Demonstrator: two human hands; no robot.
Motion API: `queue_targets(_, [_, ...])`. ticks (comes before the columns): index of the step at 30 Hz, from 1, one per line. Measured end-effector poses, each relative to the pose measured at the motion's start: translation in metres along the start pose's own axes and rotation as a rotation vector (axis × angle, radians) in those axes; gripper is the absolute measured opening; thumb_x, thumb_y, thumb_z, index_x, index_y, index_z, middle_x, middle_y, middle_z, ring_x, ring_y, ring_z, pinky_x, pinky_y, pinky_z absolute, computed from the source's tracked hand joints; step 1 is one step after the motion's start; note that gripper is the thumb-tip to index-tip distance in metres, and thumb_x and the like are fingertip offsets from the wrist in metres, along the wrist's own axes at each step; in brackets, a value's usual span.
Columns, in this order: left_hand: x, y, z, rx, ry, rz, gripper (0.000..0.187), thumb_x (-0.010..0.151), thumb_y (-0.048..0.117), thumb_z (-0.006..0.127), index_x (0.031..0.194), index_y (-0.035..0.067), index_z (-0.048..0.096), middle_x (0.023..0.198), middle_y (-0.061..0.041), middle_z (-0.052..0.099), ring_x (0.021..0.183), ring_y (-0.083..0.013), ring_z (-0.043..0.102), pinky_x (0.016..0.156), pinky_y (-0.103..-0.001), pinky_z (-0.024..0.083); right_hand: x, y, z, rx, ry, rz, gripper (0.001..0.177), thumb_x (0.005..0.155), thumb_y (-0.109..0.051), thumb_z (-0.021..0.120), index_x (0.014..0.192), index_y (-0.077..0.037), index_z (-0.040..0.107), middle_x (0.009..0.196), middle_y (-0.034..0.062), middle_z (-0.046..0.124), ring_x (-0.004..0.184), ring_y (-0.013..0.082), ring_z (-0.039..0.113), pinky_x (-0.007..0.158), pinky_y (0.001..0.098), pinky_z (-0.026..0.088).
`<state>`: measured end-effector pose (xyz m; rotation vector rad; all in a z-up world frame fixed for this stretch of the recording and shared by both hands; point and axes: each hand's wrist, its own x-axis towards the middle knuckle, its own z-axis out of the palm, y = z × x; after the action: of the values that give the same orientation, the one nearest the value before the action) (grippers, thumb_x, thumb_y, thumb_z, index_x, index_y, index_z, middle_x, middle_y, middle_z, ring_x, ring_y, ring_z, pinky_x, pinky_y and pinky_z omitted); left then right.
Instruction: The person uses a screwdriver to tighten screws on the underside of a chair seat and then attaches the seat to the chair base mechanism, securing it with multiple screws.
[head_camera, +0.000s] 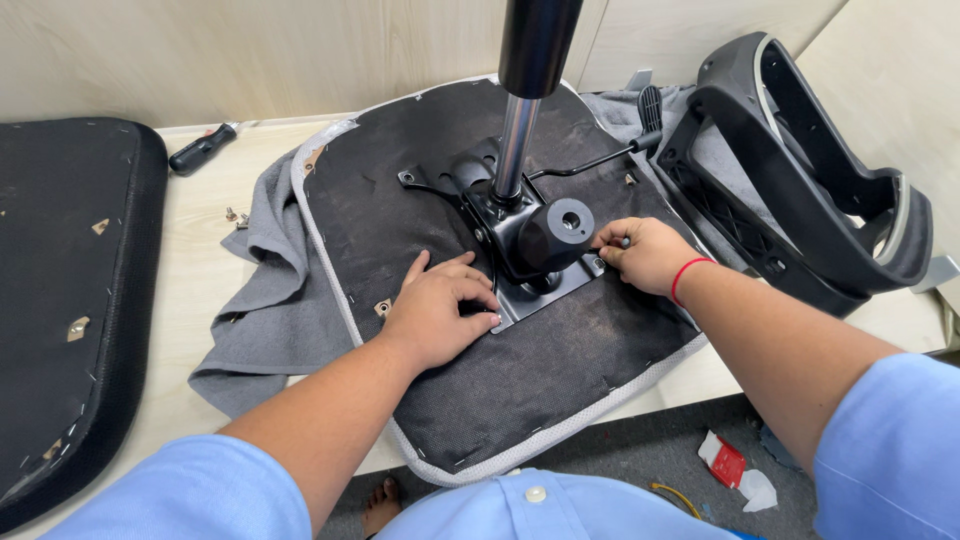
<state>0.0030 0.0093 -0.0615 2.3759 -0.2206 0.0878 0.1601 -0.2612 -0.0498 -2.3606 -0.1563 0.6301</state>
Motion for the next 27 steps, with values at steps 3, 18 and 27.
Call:
queue_targets(3, [-0.002,0.01,-0.005,0.055,-0.058,0.006,0.014,0.081,0.024,0.076,0.09,0.017,0.083,0.119,-0.004,0.068,0.141,-0.0254,0.046,0.123,-0.066,0.011,0.003,0.006,0.004,-0.094,0.046,-0.039,0.015,0.095,-0.014,0.067,0.108,-0.012,0.075,0.09,0.0024,0.071,0.072,0.0157,0.061,0.072,0.0324,0.054])
queue_targets(18, [0.005,0.049,-0.023,0.37,-0.339,-0.111,0.025,0.092,0.023,0.064,0.113,0.028,0.075,0.126,-0.004,0.059,0.13,-0.0231,0.051,0.118,-0.066,0.026,-0.031,0.002,0.018,-0.332,0.26,-0.186,0.042,0.087,-0.021,0.074,0.125,-0.01,0.062,0.121,0.0161,0.063,0.112,0.0324,0.065,0.099,0.0396,0.05])
queue_targets(27, [-0.011,-0.025,-0.072,0.191,0.221,-0.102,0.015,0.087,0.023,0.07,0.096,0.012,0.074,0.102,-0.009,0.069,0.103,-0.0312,0.066,0.089,-0.044,0.053,-0.097,-0.043,0.067,-0.418,0.351,-0.11,0.029,0.081,-0.031,0.071,0.075,-0.002,0.069,0.079,0.0185,0.074,0.08,0.0371,0.072,0.082,0.0433,0.057])
